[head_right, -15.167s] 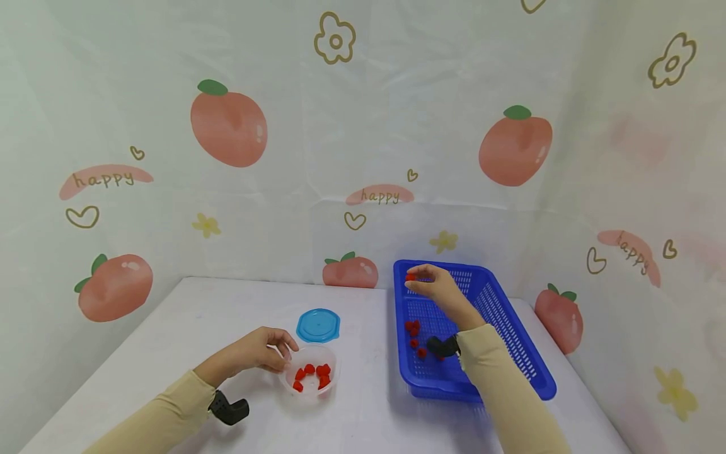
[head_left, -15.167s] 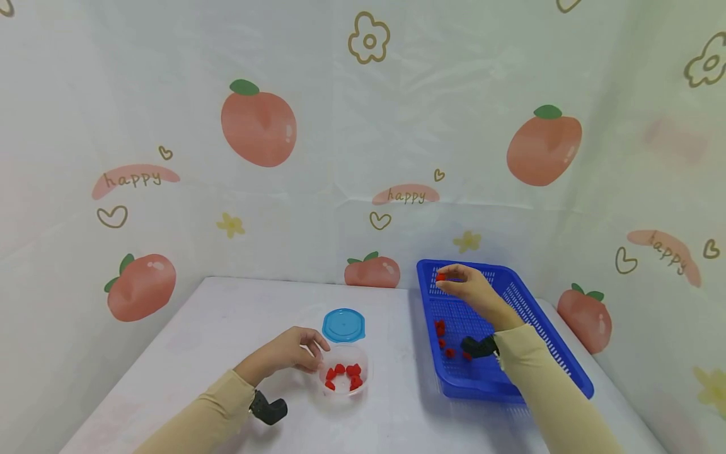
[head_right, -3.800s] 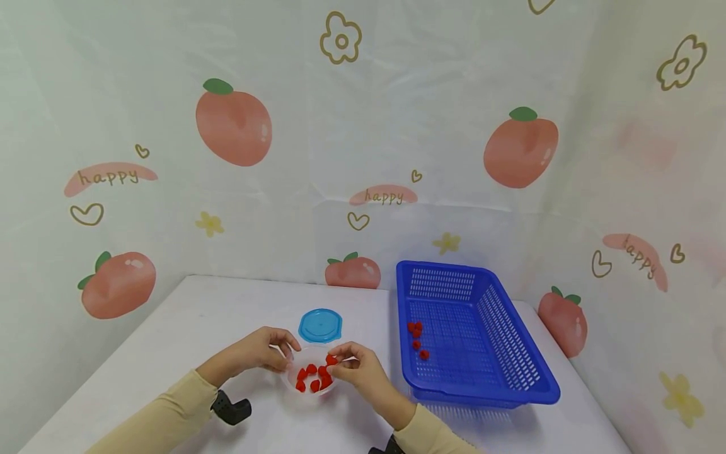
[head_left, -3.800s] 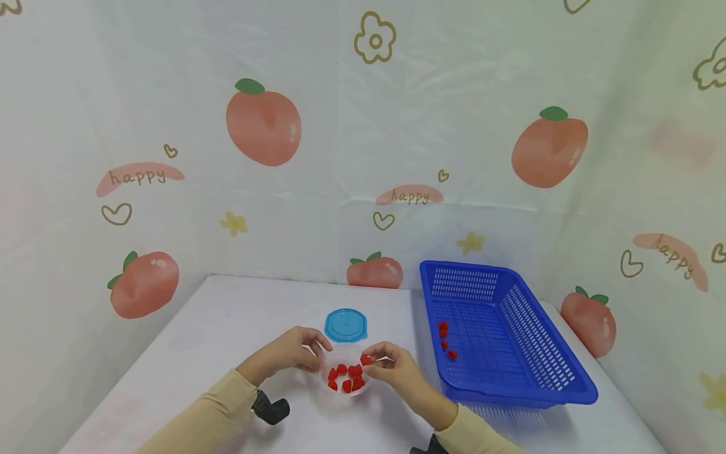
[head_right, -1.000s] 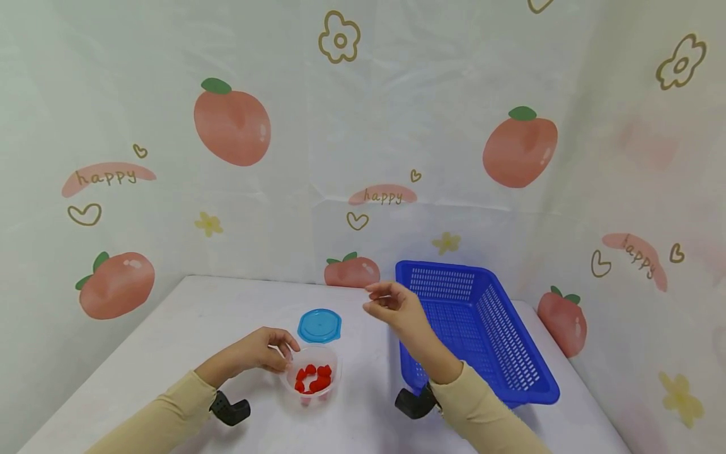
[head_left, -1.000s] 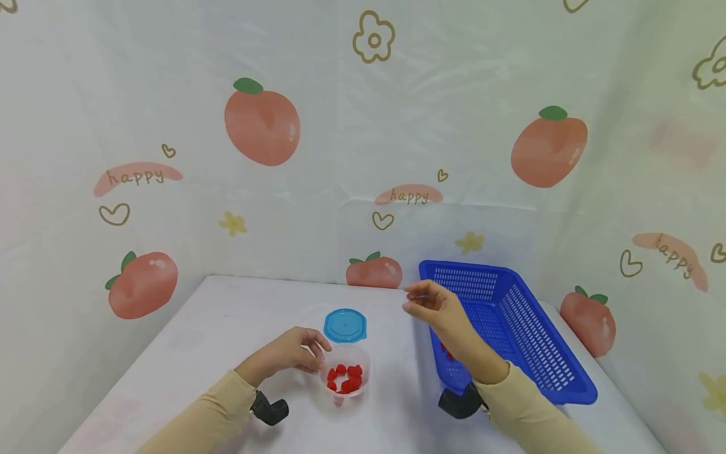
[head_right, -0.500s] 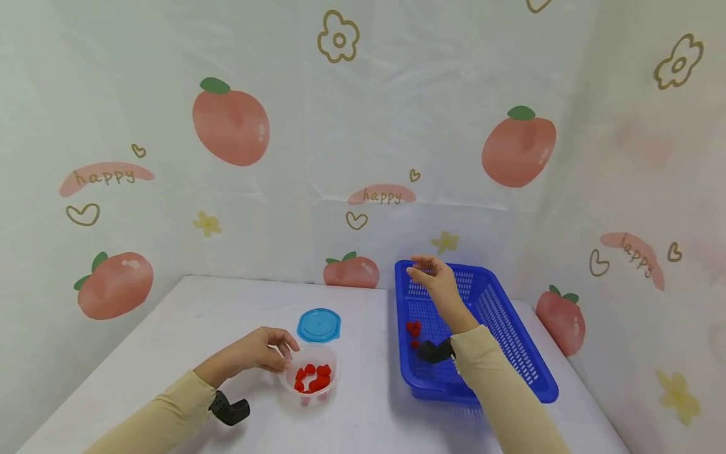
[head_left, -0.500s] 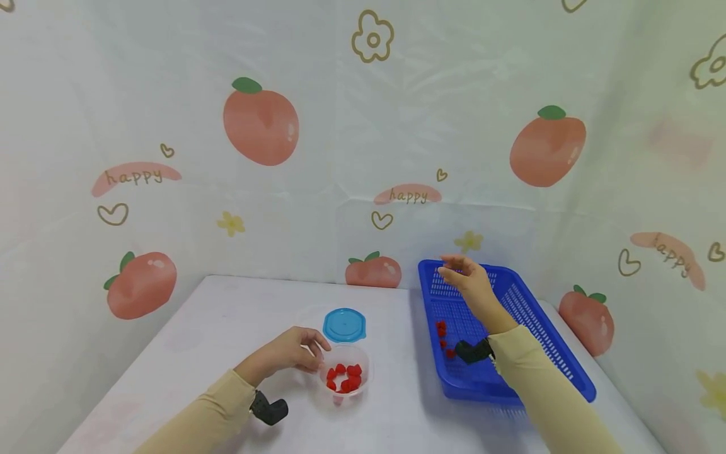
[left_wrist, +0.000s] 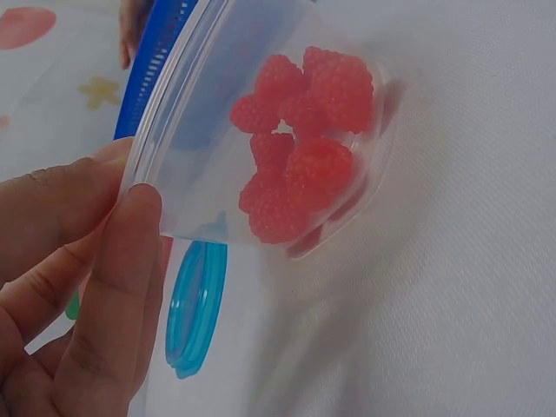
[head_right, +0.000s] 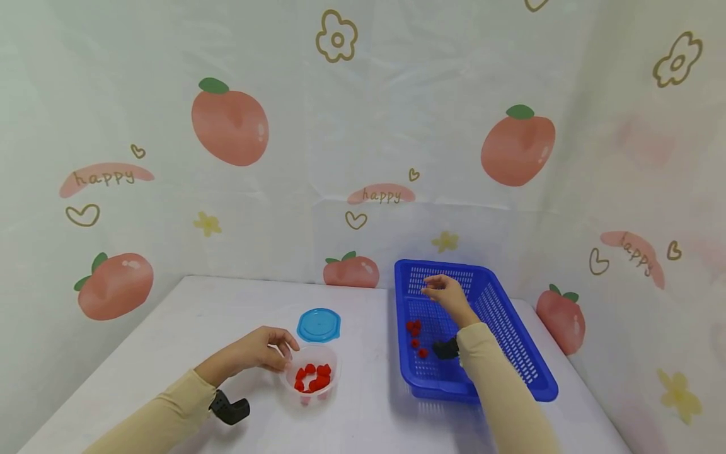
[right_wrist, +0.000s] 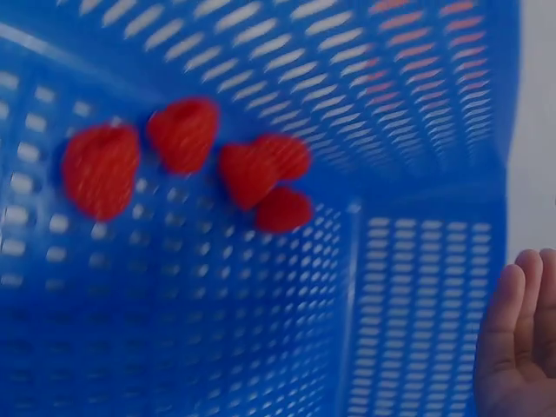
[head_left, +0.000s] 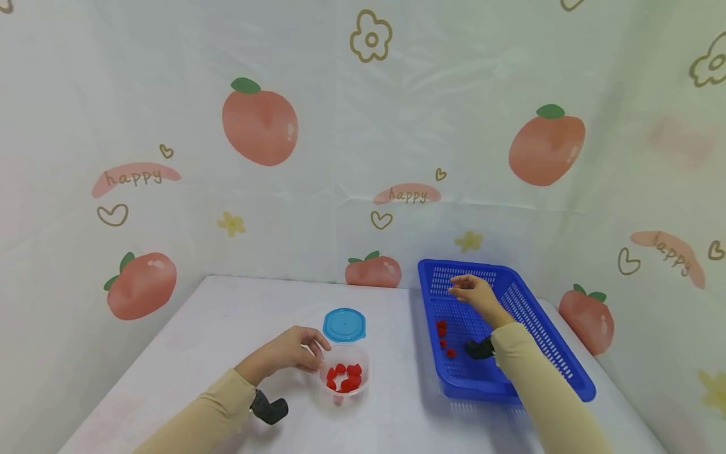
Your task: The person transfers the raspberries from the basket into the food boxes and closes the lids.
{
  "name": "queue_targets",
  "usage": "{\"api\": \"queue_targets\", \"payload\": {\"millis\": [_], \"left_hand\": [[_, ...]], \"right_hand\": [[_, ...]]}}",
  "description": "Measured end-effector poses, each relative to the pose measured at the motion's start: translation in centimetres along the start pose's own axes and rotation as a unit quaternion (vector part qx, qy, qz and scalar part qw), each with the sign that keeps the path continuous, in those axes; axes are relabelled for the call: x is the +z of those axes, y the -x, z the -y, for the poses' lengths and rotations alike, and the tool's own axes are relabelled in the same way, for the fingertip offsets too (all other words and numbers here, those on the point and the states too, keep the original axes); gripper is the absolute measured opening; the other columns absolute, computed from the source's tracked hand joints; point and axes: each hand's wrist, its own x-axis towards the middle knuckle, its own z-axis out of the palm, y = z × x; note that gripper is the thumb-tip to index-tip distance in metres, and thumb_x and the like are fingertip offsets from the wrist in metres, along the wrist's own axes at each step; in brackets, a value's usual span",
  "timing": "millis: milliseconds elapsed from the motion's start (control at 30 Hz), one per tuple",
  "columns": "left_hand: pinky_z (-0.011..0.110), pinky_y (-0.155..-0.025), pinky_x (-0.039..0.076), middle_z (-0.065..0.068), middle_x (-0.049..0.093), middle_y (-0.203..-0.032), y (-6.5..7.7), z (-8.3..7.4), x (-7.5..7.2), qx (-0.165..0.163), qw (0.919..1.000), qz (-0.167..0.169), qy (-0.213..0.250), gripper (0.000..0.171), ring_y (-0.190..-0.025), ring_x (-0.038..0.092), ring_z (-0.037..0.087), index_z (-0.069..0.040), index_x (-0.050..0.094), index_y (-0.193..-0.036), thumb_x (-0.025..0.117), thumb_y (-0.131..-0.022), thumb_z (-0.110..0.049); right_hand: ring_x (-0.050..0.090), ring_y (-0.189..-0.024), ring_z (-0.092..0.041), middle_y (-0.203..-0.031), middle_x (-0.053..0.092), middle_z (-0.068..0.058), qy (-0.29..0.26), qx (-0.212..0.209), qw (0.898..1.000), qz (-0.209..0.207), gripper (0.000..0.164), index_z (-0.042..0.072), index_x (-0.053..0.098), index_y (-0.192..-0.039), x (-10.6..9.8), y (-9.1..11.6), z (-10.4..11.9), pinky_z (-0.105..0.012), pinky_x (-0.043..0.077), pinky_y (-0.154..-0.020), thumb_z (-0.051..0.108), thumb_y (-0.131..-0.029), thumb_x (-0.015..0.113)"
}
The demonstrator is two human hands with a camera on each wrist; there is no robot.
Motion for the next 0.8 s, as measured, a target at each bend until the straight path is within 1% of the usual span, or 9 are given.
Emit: {"api": "queue_targets", "payload": {"millis": [133, 200, 333, 400, 533, 567, 733, 800], "left_hand": [[0.034, -0.071, 0.060, 0.007, 0.061, -0.087, 0.0, 0.0, 0.0, 0.001, 1.0000, 0.001, 0.002, 0.028, -0.074, 0.063, 0.017, -0.005, 0.066, -0.105, 0.075, -0.079, -0.003], [0.034, -0.071, 0.060, 0.007, 0.061, -0.087, 0.0, 0.0, 0.0, 0.002, 1.0000, 0.002, 0.004, 0.028, -0.074, 0.063, 0.017, -0.005, 0.066, -0.105, 0.074, -0.079, -0.003], [0.034, -0.072, 0.060, 0.007, 0.060, -0.086, 0.1, -0.1, 0.0, 0.006, 1.0000, 0.005, 0.002, 0.027, -0.074, 0.063, 0.017, -0.004, 0.066, -0.105, 0.074, -0.079, -0.003], [0.034, -0.072, 0.060, 0.007, 0.060, -0.086, 0.2, -0.2, 0.0, 0.005, 1.0000, 0.004, 0.001, 0.027, -0.074, 0.063, 0.017, -0.005, 0.066, -0.105, 0.074, -0.079, -0.003], [0.034, -0.072, 0.060, 0.007, 0.061, -0.086, 0.2, -0.2, 0.0, 0.003, 1.0000, -0.001, 0.000, 0.027, -0.074, 0.063, 0.017, -0.005, 0.066, -0.105, 0.074, -0.079, -0.003], [0.034, -0.072, 0.060, 0.007, 0.061, -0.086, 0.2, -0.2, 0.0, 0.003, 1.0000, -0.002, 0.000, 0.027, -0.074, 0.063, 0.017, -0.005, 0.066, -0.105, 0.074, -0.079, -0.003], [0.034, -0.072, 0.060, 0.007, 0.061, -0.086, 0.2, 0.0, 0.0, 0.005, 1.0000, 0.001, 0.003, 0.027, -0.074, 0.063, 0.017, -0.004, 0.066, -0.105, 0.074, -0.079, -0.003], [0.034, -0.072, 0.060, 0.007, 0.061, -0.086, 0.1, 0.0, 0.0, 0.006, 1.0000, 0.004, 0.005, 0.027, -0.074, 0.063, 0.017, -0.004, 0.066, -0.106, 0.073, -0.079, -0.003]], "right_hand": [[0.060, -0.106, -0.035, -0.117, 0.057, -0.027, 0.013, 0.018, 1.000, 0.012, 0.041, -0.013, 0.049, -0.127, 0.1, -0.3, -1.1, -0.052, 0.049, -0.096, 0.009, -0.094, 0.059], [0.061, -0.104, -0.032, -0.116, 0.058, -0.026, 0.018, 0.026, 0.999, 0.017, 0.041, -0.014, 0.049, -0.126, 0.2, -0.4, -1.6, -0.050, 0.051, -0.093, 0.007, -0.093, 0.060], [0.063, -0.099, -0.031, -0.116, 0.058, -0.029, 0.030, 0.049, 0.998, 0.032, 0.041, -0.016, 0.050, -0.125, 0.4, -0.3, -2.2, -0.045, 0.054, -0.089, 0.005, -0.091, 0.062], [0.063, -0.094, -0.026, -0.113, 0.060, -0.028, 0.039, 0.060, 0.997, 0.039, 0.041, -0.016, 0.051, -0.123, 0.5, -0.3, -2.5, -0.043, 0.056, -0.086, 0.004, -0.090, 0.064], [0.064, -0.090, -0.025, -0.105, 0.064, -0.025, 0.057, 0.065, 0.994, 0.062, 0.036, -0.016, 0.055, -0.118, 0.8, -0.4, -3.1, -0.040, 0.057, -0.083, 0.000, -0.088, 0.063], [0.065, -0.090, -0.025, -0.103, 0.065, -0.025, 0.069, 0.064, 0.993, 0.067, 0.034, -0.016, 0.056, -0.117, 0.8, -0.4, -3.2, -0.040, 0.057, -0.082, 0.000, -0.088, 0.063], [0.065, -0.089, -0.027, -0.101, 0.066, -0.024, 0.110, 0.073, 0.986, 0.100, 0.029, -0.014, 0.058, -0.113, 1.1, 0.0, -3.4, -0.042, 0.057, -0.085, -0.001, -0.088, 0.061], [0.064, -0.090, -0.027, -0.102, 0.065, -0.023, 0.116, 0.078, 0.984, 0.113, 0.029, -0.014, 0.058, -0.113, 1.2, 0.0, -3.4, -0.043, 0.056, -0.087, -0.001, -0.088, 0.060]]}}
